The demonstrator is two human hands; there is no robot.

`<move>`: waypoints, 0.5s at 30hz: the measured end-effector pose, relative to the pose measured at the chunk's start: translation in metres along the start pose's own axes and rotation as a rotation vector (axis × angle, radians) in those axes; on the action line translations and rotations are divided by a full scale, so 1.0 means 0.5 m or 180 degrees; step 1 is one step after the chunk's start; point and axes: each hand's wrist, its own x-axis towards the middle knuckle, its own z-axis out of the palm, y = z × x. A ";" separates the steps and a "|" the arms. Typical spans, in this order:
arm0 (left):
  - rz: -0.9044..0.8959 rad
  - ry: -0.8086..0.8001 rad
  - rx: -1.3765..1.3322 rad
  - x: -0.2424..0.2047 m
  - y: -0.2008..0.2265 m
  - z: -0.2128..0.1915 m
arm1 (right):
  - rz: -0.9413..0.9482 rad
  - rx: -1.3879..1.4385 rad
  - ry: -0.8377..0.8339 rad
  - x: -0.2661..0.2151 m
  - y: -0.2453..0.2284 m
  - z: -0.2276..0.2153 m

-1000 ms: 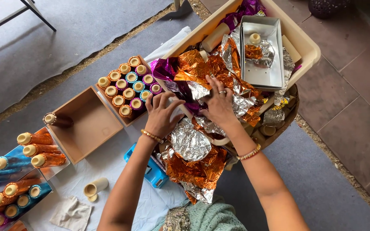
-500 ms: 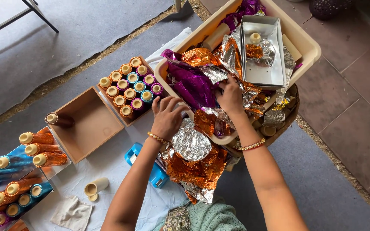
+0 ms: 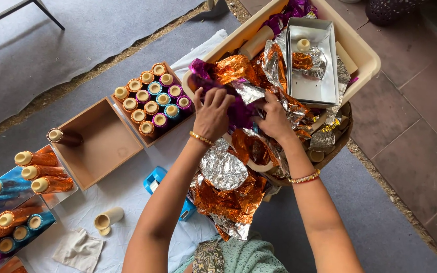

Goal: The person sits at a table and wipes cylindrical candle objects with a white cloth. They then pick up a piece of shiny metallic foil and begin to wrap it around a candle.

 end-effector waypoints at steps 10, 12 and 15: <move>0.0679 -0.0869 -0.0764 -0.120 -0.032 -0.051 | 0.0982 0.0376 -0.0196 -0.007 -0.041 -0.033; 0.0652 -0.0795 -0.0697 -0.130 -0.030 -0.053 | 0.0605 0.0344 0.0056 -0.004 0.016 0.003; 0.0596 -0.0835 -0.0672 -0.132 -0.028 -0.046 | 0.0758 0.0393 0.0160 -0.005 0.024 0.014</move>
